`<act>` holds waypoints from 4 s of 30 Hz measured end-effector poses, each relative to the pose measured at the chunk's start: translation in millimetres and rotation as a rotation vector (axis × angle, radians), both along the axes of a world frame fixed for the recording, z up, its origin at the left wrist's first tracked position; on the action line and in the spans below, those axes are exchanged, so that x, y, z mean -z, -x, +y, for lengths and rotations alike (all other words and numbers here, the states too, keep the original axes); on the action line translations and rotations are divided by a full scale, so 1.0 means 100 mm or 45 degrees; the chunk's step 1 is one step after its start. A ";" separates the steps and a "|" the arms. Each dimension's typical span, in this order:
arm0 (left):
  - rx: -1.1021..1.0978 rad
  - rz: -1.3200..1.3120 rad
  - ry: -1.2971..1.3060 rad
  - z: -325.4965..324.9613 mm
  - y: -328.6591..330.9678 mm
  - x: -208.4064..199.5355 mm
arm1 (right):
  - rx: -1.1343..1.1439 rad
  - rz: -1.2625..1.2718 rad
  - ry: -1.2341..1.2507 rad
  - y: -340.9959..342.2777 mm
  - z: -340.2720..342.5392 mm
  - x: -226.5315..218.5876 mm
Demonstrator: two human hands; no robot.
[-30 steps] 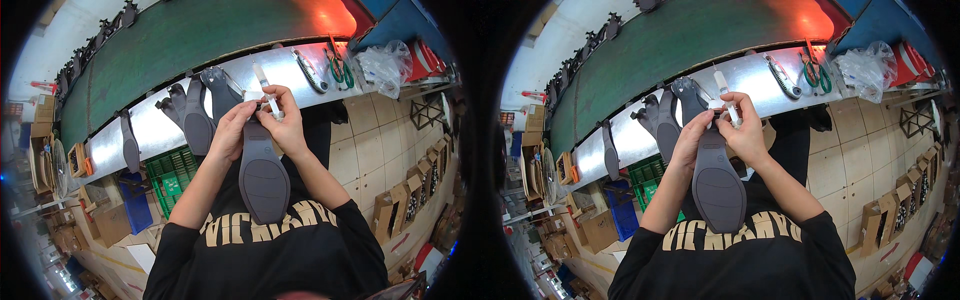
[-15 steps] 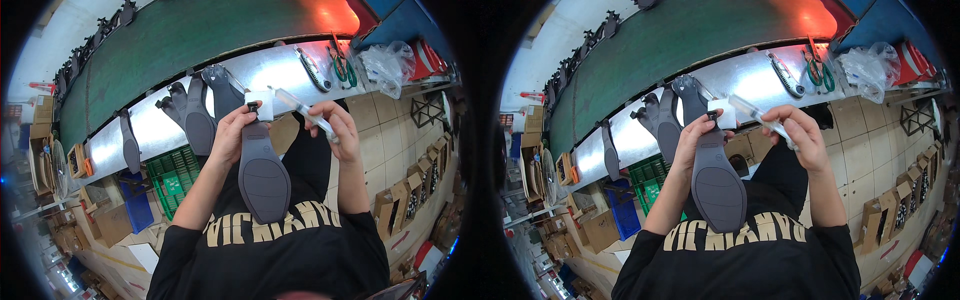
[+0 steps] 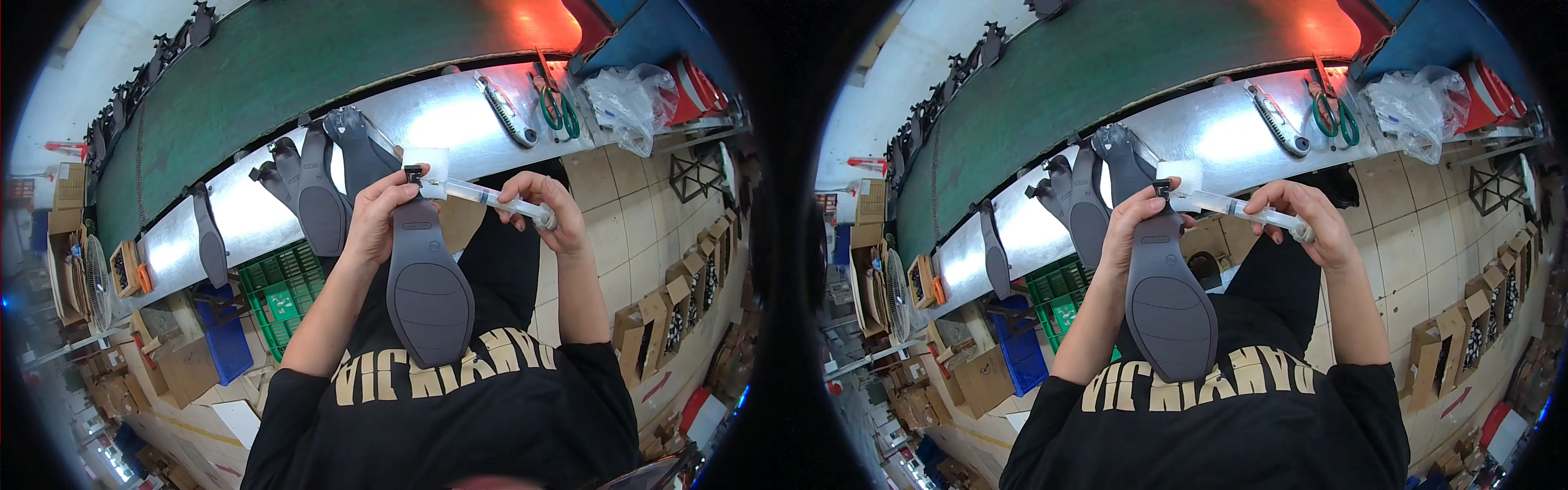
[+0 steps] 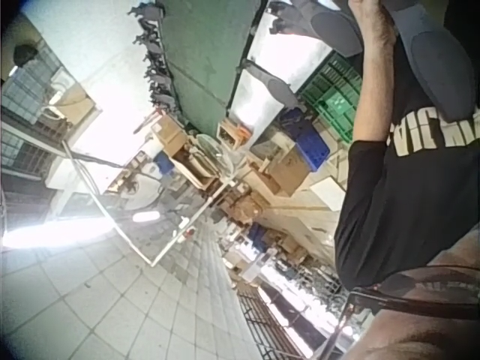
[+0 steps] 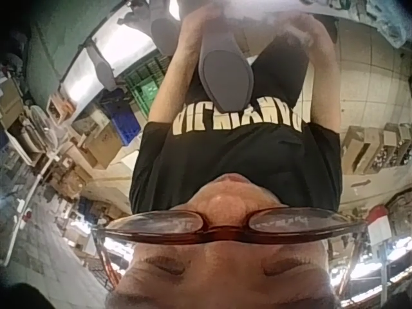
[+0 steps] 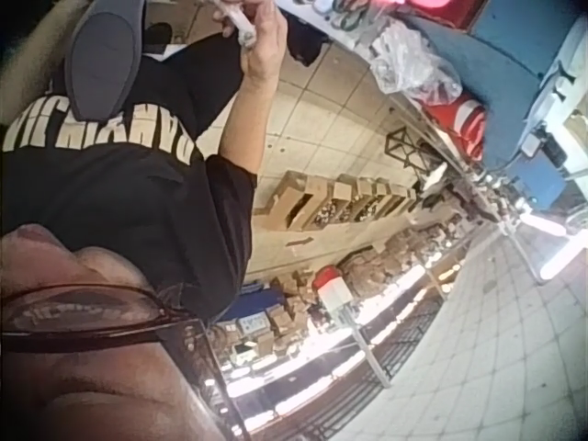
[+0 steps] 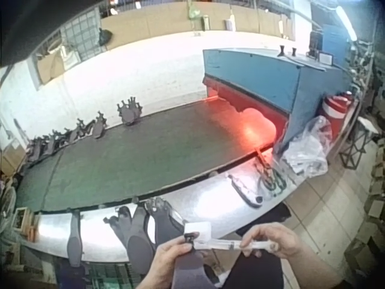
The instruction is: Manually assemble components of a shoe by applying glue and attaching pieces.
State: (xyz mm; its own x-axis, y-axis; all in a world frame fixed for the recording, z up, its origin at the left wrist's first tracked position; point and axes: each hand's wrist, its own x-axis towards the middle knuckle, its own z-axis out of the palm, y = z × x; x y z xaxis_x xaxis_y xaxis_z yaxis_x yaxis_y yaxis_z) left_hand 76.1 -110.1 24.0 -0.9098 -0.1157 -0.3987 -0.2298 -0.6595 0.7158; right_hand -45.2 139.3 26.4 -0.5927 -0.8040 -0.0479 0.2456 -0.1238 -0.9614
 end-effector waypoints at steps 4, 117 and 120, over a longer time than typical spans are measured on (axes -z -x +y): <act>0.054 -0.034 0.126 0.01 0.02 -0.02 | 0.018 -0.042 0.051 0.06 0.00 0.00; 0.209 0.101 -0.012 0.08 0.16 -0.20 | 0.030 0.064 0.085 0.37 0.18 -0.20; 0.230 0.103 0.000 0.07 0.16 -0.19 | 0.019 0.066 0.074 0.36 0.19 -0.20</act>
